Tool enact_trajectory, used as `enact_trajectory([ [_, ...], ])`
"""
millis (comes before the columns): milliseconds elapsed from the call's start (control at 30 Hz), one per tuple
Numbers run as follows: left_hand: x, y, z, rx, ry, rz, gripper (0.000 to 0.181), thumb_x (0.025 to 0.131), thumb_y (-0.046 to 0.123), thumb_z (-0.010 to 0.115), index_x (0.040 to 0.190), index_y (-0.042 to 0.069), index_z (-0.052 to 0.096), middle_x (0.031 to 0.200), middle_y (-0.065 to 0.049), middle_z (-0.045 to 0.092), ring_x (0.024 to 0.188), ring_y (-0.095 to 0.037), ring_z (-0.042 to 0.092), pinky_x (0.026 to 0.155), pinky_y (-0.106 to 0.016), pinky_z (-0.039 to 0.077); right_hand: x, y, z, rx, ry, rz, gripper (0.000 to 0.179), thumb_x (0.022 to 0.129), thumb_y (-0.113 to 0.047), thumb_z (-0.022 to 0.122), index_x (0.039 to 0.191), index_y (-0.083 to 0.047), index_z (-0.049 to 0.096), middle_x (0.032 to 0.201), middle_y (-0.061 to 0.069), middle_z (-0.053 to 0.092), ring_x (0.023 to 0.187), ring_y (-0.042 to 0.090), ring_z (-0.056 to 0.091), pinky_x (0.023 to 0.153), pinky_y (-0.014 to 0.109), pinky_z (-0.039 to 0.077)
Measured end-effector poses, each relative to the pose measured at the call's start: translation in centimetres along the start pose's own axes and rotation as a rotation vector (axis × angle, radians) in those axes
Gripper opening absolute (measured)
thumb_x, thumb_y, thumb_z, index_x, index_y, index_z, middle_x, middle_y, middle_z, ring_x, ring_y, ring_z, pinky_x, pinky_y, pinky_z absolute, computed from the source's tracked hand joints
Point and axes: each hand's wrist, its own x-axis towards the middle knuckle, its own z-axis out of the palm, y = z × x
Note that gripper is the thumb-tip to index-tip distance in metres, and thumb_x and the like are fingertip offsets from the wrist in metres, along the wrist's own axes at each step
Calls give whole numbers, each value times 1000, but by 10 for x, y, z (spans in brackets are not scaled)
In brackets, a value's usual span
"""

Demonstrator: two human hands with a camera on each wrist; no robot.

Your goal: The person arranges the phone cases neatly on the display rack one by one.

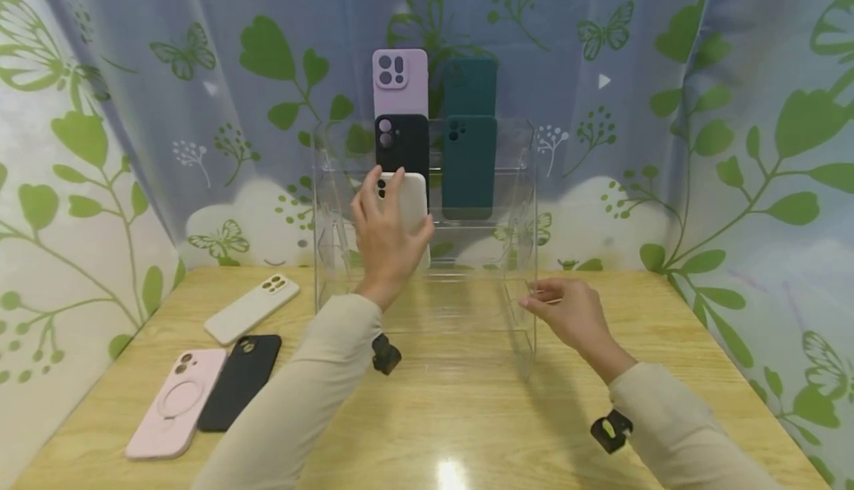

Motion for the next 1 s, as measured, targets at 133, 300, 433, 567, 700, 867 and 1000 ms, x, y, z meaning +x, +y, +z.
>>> enact_trajectory([
  [133, 0, 3, 0, 45, -28, -9, 71, 78, 29, 77, 141, 17, 48, 147, -12, 34, 120, -34, 38, 96, -45, 43, 0, 0, 1, 2, 2, -4, 49, 90, -36, 68, 125, -2, 63, 108, 18, 69, 96, 32, 65, 63, 30, 52],
  [300, -1, 6, 0, 92, -69, -19, 73, 81, 30, 76, 145, 18, 44, 149, -12, 30, 122, -33, 36, 101, -46, 38, 0, -1, 2, 4, -1, -9, 48, 90, -33, 68, 124, -1, 63, 107, 19, 69, 96, 33, 65, 63, 30, 53],
  [433, -1, 6, 1, 111, -80, -20, 76, 81, 32, 76, 147, 18, 41, 150, -12, 28, 123, -33, 35, 101, -47, 38, 0, 0, 1, 3, -2, -12, 49, 90, -36, 68, 125, -1, 63, 109, 19, 68, 97, 33, 65, 63, 30, 53],
  [567, -2, 5, 2, 124, -87, -16, 80, 80, 32, 78, 148, 17, 39, 151, -12, 27, 122, -34, 36, 100, -47, 39, 0, 0, 0, 5, -1, -12, 52, 90, -39, 67, 125, -1, 63, 110, 20, 68, 96, 32, 65, 63, 30, 53],
  [700, -1, 6, 4, 130, -85, -15, 82, 79, 32, 78, 148, 16, 38, 151, -12, 27, 122, -34, 36, 99, -47, 39, 0, 1, 0, 5, 2, -11, 53, 89, -40, 67, 125, -1, 63, 111, 20, 67, 95, 32, 65, 62, 29, 53],
  [867, -2, 7, 5, 138, -76, -18, 83, 78, 32, 79, 148, 15, 38, 151, -12, 27, 122, -33, 36, 98, -47, 39, 0, 1, 0, 11, -1, -5, 53, 89, -40, 67, 125, -1, 63, 112, 20, 67, 97, 32, 65, 63, 30, 53],
  [1000, -2, 9, 6, 137, -85, -23, 83, 79, 33, 79, 148, 15, 38, 152, -11, 26, 122, -33, 36, 97, -48, 41, 0, 1, 1, 13, 0, -8, 52, 90, -39, 67, 124, -1, 63, 113, 20, 67, 97, 32, 65, 64, 31, 54],
])
